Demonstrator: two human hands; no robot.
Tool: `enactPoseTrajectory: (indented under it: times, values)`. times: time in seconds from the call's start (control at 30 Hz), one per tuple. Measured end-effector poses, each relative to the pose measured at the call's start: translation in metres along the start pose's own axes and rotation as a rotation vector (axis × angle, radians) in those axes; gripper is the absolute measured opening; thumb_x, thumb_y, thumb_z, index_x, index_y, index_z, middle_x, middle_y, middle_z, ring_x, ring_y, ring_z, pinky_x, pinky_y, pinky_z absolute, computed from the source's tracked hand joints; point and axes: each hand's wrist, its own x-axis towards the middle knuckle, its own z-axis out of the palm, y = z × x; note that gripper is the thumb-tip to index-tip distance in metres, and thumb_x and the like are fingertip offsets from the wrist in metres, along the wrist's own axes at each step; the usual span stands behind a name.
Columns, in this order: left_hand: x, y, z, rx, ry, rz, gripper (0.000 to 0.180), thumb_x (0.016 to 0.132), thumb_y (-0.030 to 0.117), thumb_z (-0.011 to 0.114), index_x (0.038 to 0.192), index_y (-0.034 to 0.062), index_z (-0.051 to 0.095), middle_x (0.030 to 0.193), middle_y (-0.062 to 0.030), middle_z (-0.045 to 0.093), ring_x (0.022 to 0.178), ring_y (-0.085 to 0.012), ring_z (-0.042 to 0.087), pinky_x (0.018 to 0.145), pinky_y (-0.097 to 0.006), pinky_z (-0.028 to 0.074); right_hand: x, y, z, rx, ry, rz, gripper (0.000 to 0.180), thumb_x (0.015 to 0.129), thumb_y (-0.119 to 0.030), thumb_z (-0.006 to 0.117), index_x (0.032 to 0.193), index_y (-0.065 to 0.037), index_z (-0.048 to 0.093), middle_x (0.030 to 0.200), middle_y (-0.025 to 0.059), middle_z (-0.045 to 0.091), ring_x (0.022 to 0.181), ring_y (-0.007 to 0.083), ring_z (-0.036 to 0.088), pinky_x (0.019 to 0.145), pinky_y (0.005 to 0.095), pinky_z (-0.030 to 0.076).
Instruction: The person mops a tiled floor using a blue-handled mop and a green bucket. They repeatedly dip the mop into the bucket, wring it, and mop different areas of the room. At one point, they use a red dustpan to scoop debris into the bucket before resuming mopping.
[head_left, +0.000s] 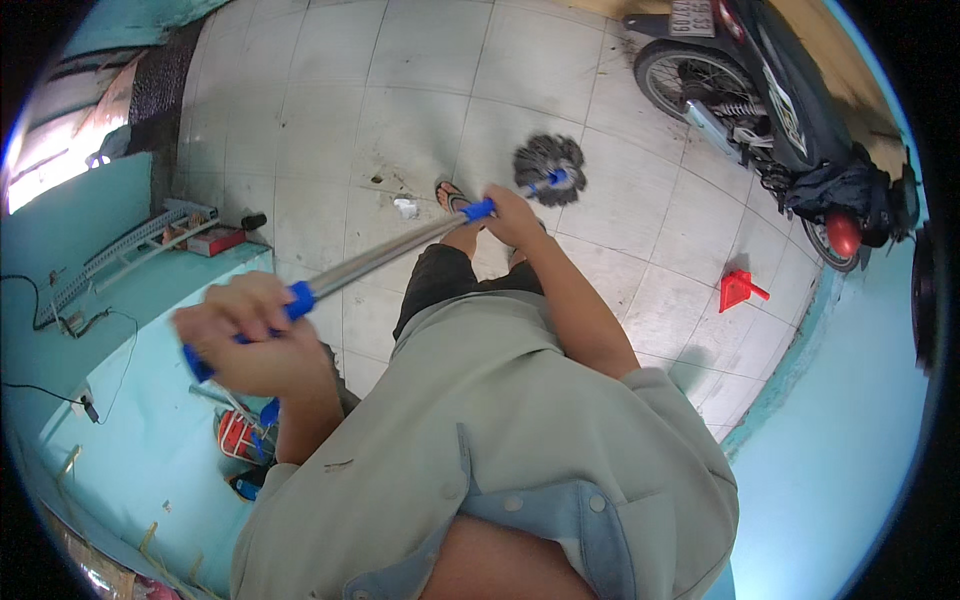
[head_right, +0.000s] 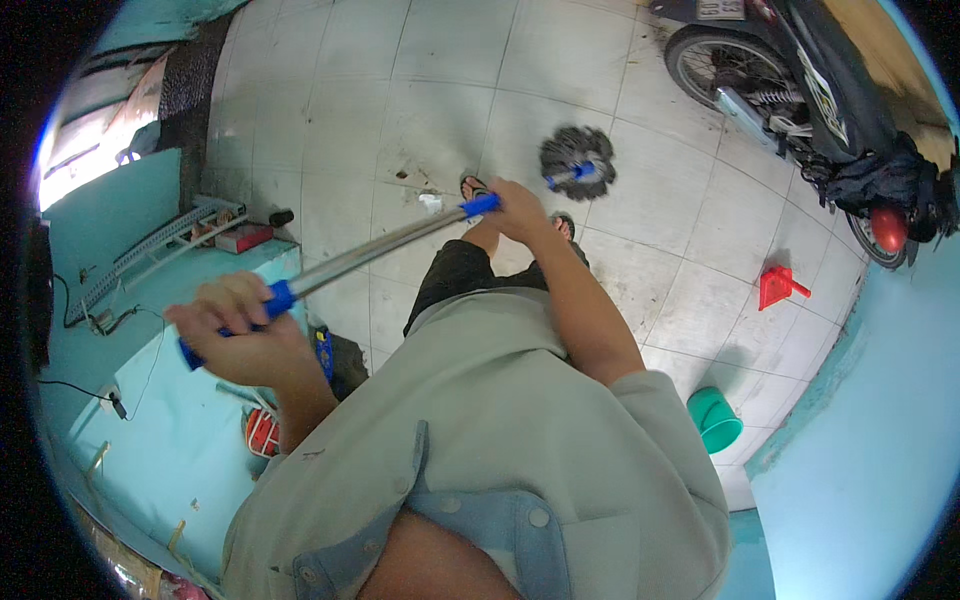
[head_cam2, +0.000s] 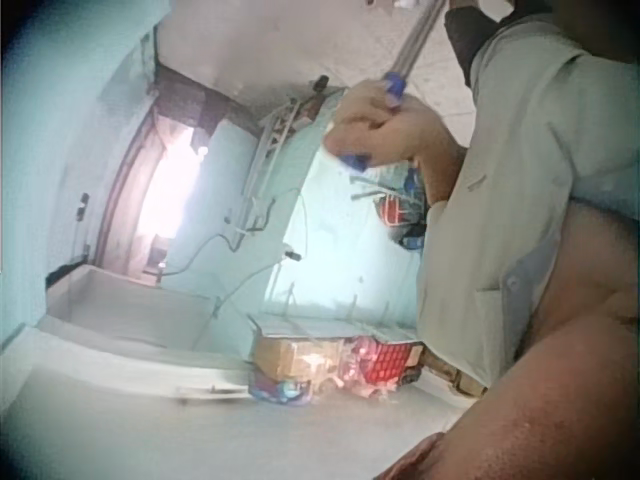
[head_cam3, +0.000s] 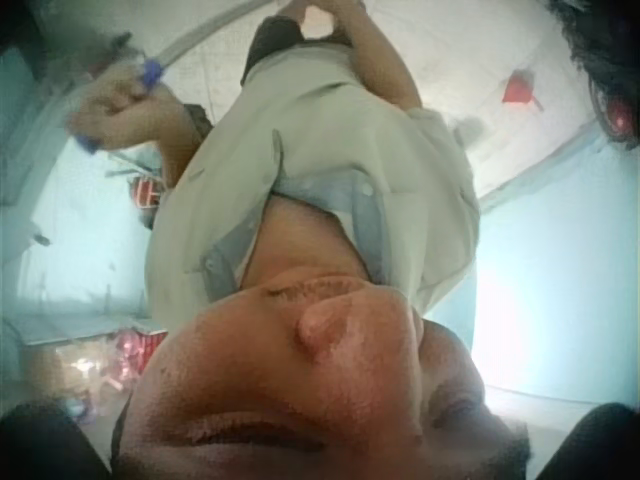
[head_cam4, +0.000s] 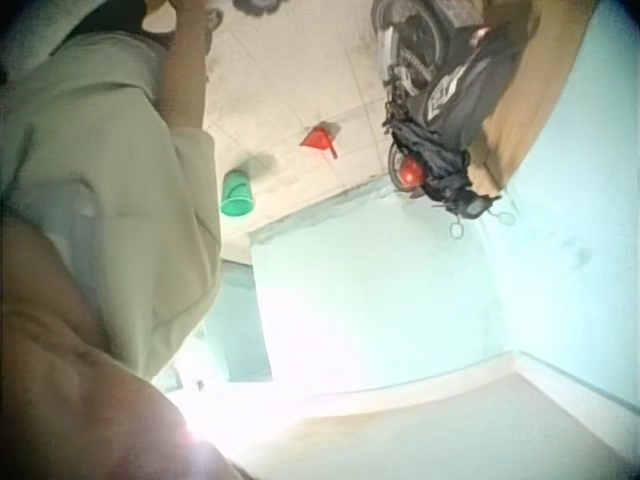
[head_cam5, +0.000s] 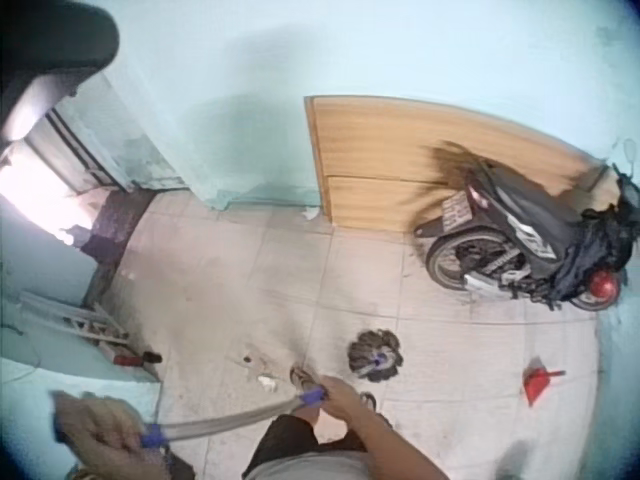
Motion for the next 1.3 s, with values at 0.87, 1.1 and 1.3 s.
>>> enactPoseTrajectory:
  times: [0.87, 1.1, 1.3]
  values:
    - [0.042, -0.160, 0.056, -0.447, -1.175, -0.617, 0.025, 0.082, 0.015, 0.066, 0.068, -0.0017, 0.054, 0.071, -0.0085, 0.053, 0.076, -0.0237, 0.052, 0.097, -0.050, 0.044, -0.020, 0.217, -0.119, -0.422, 0.294, 0.200, 0.030, 0.088, -0.021, 0.082, 0.095, -0.006, 0.057, 0.085, 0.0188, 0.061, 0.081, 0.0412, 0.061, 0.074, 0.0504, 0.049]
    - [0.158, -0.161, 0.009, -0.362, -1.022, -0.489, 0.018, 0.077, 0.007, 0.068, 0.068, -0.0026, 0.055, 0.070, -0.0101, 0.056, 0.071, -0.0264, 0.055, 0.094, -0.050, 0.047, 0.174, 0.167, -0.093, -0.481, 0.249, 0.013, 0.027, 0.089, -0.021, 0.081, 0.096, -0.006, 0.060, 0.085, 0.0188, 0.063, 0.080, 0.0398, 0.064, 0.073, 0.0495, 0.051]
    - [0.248, -0.095, -0.031, -0.117, -1.001, -0.378, 0.021, 0.066, 0.012, 0.068, 0.057, 0.0006, 0.052, 0.060, -0.0081, 0.052, 0.060, -0.0261, 0.054, 0.087, -0.050, 0.050, 0.296, 0.049, -0.003, -0.278, 0.285, -0.088, 0.029, 0.089, -0.019, 0.080, 0.098, -0.003, 0.058, 0.086, 0.0207, 0.062, 0.078, 0.0405, 0.062, 0.070, 0.0487, 0.049]
